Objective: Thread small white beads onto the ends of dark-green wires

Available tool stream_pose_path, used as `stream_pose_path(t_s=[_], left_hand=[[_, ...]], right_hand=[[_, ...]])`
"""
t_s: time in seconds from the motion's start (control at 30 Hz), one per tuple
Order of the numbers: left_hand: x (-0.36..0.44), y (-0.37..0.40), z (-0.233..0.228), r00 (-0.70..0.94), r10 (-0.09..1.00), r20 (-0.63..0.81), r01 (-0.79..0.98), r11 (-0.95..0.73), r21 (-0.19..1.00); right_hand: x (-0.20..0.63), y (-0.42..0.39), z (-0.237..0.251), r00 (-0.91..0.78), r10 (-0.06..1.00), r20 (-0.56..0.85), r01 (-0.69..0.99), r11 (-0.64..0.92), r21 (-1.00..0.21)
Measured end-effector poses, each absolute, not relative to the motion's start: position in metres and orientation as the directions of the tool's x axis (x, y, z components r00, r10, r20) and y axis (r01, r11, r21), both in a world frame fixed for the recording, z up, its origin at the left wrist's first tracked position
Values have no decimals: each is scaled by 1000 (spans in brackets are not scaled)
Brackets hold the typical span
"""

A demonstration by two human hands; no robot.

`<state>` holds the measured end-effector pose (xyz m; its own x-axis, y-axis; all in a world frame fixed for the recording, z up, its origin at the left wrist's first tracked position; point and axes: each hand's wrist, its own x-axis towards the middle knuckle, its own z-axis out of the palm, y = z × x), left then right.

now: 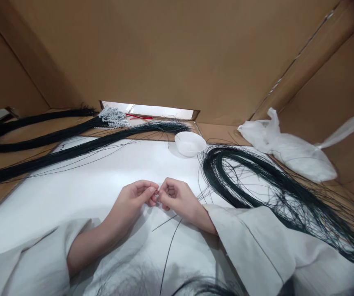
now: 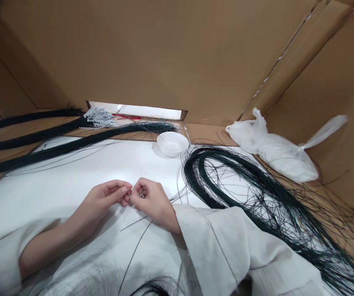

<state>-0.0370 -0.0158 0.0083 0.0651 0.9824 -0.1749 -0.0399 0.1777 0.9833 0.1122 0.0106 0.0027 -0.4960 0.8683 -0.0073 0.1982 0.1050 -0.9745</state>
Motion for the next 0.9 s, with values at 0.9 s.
stream_pose_path(t_s=[0.9], left_hand=[[-38, -15, 4, 63, 983, -170, 11, 170, 985]], right_hand=[[112, 10, 6, -479, 878, -24, 240, 105, -965]])
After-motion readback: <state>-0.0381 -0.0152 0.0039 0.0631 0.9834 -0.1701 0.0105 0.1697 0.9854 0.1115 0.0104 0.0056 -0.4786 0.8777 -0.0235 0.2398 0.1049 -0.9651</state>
